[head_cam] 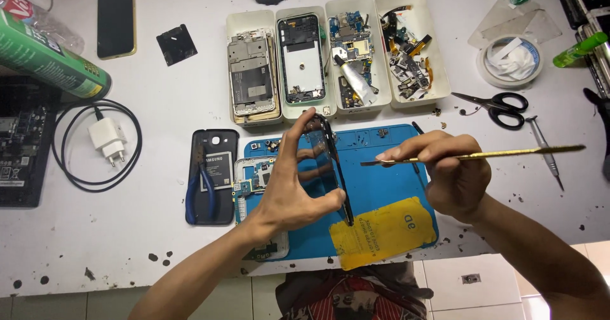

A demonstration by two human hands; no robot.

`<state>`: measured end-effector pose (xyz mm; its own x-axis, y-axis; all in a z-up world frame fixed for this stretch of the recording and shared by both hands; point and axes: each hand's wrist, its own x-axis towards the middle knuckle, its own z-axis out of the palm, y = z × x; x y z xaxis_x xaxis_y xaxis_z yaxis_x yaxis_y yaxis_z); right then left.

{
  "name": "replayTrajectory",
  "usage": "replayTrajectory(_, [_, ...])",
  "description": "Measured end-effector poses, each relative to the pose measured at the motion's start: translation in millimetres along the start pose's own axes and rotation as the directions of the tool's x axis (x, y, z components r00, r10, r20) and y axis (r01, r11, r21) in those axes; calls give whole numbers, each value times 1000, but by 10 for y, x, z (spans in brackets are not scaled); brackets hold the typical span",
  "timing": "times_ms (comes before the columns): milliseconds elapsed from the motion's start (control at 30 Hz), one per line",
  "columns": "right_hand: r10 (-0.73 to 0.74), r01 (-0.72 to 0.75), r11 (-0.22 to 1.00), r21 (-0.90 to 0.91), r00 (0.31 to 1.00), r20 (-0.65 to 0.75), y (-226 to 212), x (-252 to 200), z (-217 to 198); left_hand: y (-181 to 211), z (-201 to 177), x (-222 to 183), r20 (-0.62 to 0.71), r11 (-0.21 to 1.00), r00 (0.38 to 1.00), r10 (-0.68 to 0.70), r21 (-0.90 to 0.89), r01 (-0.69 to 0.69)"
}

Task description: Disassembling a mobile phone using a prying tool and a thin plastic card

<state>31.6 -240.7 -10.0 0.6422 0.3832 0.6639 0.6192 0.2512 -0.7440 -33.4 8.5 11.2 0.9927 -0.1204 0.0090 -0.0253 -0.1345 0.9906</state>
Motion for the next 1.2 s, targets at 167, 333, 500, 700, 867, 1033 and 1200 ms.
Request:
replayTrajectory(167, [-106,105,994,16,991,87,23,-48,-80,-37,28,-11,-55,990,993,102,99,-97])
replayTrajectory(333, [-124,120,991,52,989,82,-7,-35,-137,8,65,55,-48,957,971,233,189,-220])
replayTrajectory(500, [-148,156,983,-96,986,82,-66,119,-184,52,89,176,31,934,957,289,210,-289])
replayTrajectory(700, [-153,176,977,-121,972,176,-152,554,-213,142,76,348,139,921,944,299,216,-324])
replayTrajectory(867, [-136,158,975,-156,980,144,-206,746,-146,152,93,391,128,929,950,286,207,-308])
replayTrajectory(1033, [-143,166,977,-135,975,168,-153,726,-148,103,60,429,121,956,964,238,143,-255])
replayTrajectory(1200, [-145,196,942,-274,970,194,-133,757,-125,97,56,449,124,975,979,164,132,-181])
